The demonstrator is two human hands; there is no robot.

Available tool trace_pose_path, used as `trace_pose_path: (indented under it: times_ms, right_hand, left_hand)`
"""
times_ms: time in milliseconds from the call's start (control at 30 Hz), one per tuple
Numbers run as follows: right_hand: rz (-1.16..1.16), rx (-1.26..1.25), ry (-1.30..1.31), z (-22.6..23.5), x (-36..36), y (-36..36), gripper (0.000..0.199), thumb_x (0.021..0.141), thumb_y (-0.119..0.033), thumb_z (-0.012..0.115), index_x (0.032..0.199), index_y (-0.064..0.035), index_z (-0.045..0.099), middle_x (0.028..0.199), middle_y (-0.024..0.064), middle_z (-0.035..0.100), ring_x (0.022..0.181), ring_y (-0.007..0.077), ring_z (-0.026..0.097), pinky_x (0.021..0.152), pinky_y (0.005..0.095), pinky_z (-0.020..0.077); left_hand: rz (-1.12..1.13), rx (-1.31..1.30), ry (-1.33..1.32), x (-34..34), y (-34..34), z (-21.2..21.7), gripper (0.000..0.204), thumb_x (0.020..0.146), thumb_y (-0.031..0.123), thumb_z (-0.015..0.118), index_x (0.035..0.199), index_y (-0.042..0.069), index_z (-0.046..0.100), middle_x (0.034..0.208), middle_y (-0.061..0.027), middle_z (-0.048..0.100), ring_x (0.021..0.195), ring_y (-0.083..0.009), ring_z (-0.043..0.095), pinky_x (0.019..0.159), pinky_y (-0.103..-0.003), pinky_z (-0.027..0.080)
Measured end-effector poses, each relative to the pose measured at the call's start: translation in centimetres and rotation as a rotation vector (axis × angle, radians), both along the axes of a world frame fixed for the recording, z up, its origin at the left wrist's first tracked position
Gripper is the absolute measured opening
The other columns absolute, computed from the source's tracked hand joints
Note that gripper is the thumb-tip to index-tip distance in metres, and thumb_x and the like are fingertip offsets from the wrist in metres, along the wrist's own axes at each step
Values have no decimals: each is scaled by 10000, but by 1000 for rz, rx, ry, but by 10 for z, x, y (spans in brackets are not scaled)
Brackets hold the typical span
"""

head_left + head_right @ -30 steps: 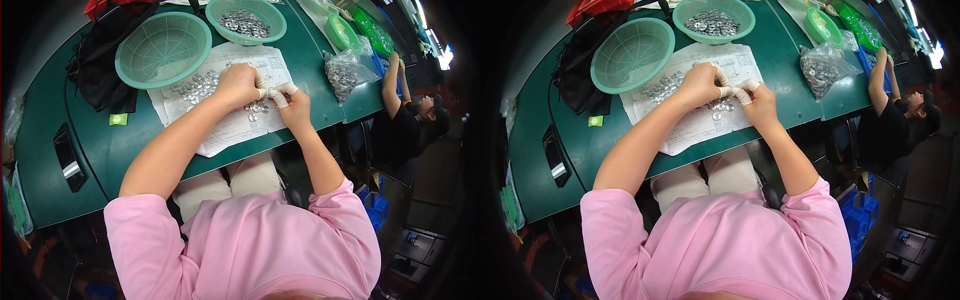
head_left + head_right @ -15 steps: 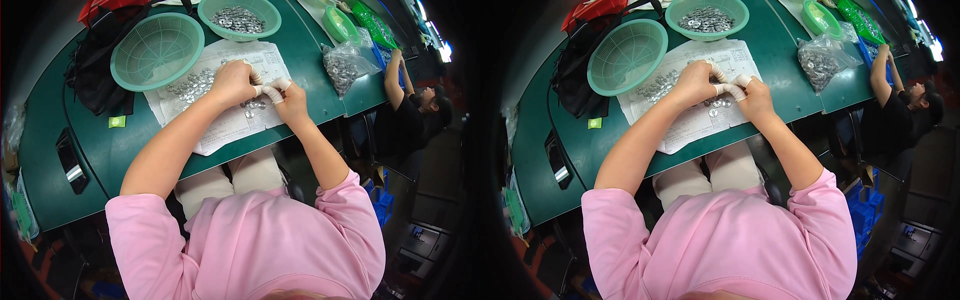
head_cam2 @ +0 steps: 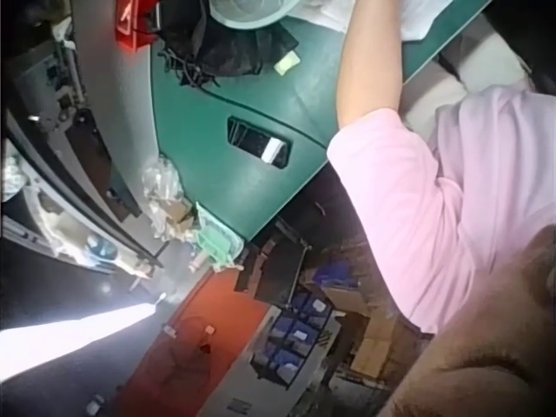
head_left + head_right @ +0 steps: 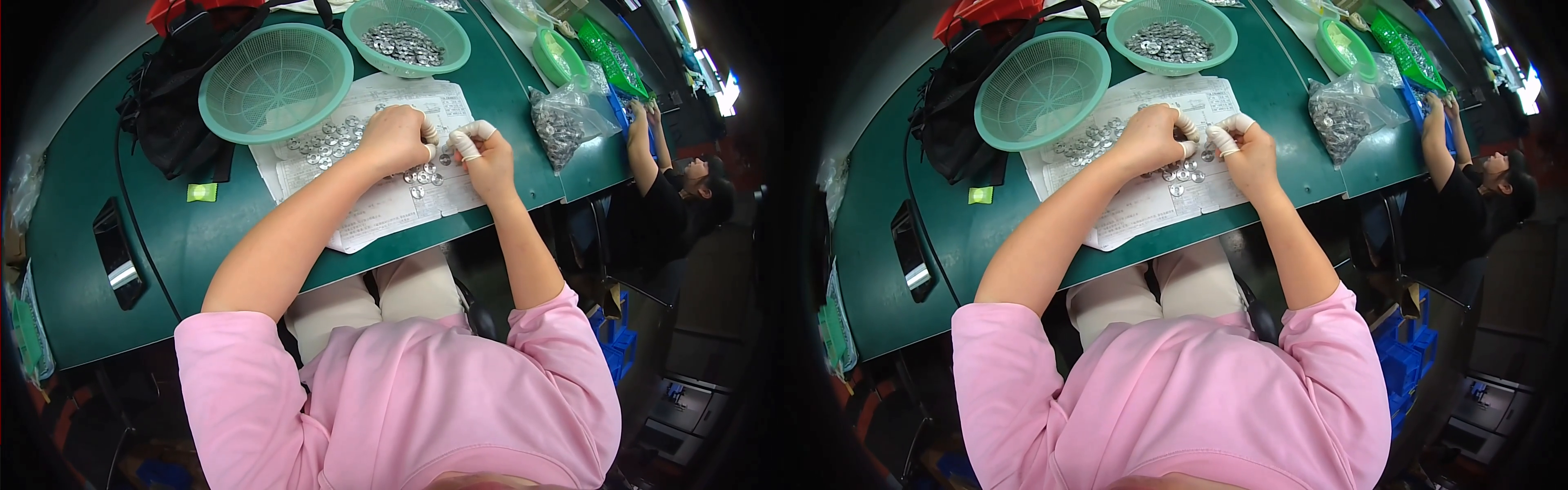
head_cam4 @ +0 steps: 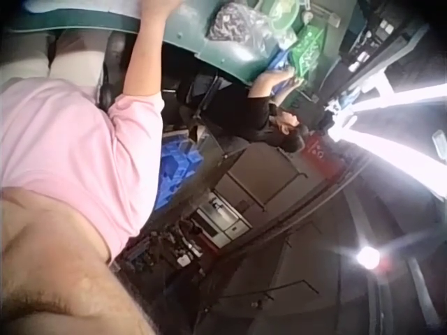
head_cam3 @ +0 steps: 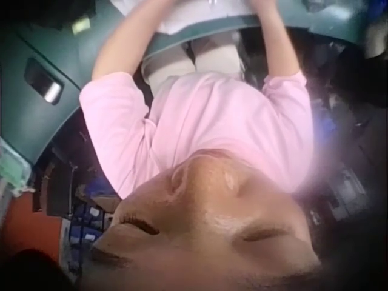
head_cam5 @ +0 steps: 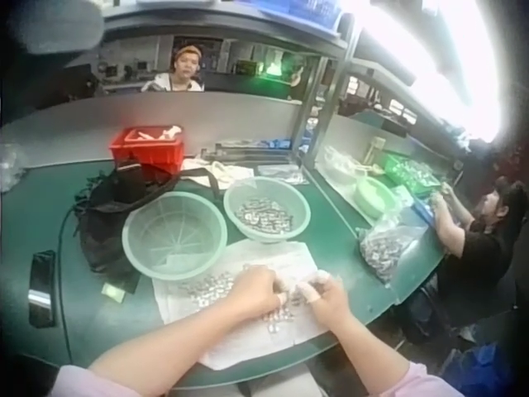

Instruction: Inspecting and sorting small metal washers or hardware components at a manual workstation.

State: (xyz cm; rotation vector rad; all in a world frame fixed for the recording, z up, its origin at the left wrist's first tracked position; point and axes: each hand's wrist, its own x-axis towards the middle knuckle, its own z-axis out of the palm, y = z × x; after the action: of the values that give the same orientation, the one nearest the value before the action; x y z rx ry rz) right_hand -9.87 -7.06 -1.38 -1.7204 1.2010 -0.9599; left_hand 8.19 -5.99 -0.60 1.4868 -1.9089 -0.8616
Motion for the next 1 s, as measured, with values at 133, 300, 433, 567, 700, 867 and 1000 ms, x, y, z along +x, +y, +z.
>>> trace_pose_path:
  times_ms: [133,300,433,567,700,867,1000]
  right_hand:
    - [55,-32,-88,-11,0,3,76,859,-78,638,842,-18,595,727,11,620,596,61,526,548,194,438]
    - [52,-35,-12,-9,2,3,86,855,-75,640,812,-14,599,727,15,617,596,62,531,558,200,441]
    - [52,-179,106,-10,3,5,103,845,-78,650,783,-14,601,719,26,614,595,73,538,561,214,444]
    - [56,-296,185,-11,4,3,111,827,-95,670,776,-22,604,704,46,602,592,104,546,560,240,447]
    - [66,-423,283,-9,5,7,142,798,-155,695,791,-49,601,691,103,578,592,241,567,548,327,452]
    - [77,-449,290,-5,5,6,149,795,-165,699,788,-50,604,675,90,569,577,217,552,542,318,443]
    - [75,-378,250,-9,2,7,117,807,-118,688,793,-30,611,696,66,599,599,147,575,552,273,456]
  left_hand:
    - [45,-45,39,-1,0,-3,155,586,143,661,724,109,721,743,-116,672,731,-277,639,693,-370,498]
    - [42,-30,40,0,1,-1,165,578,147,679,732,103,720,719,-110,669,728,-273,638,694,-377,496]
    - [40,-33,56,0,0,0,167,578,149,685,734,99,721,710,-108,667,718,-272,637,687,-377,496]
    - [19,19,76,0,1,2,169,582,148,688,740,99,722,708,-106,667,705,-268,636,679,-372,496]
    - [21,25,78,1,1,-1,168,587,146,687,746,104,725,703,-104,666,689,-263,635,671,-367,496]
    - [36,38,97,1,1,-1,165,588,147,688,745,113,729,693,-99,665,672,-256,634,664,-364,497]
    - [15,16,72,0,2,2,156,631,147,711,765,66,712,683,-95,664,621,-203,625,604,-322,486]
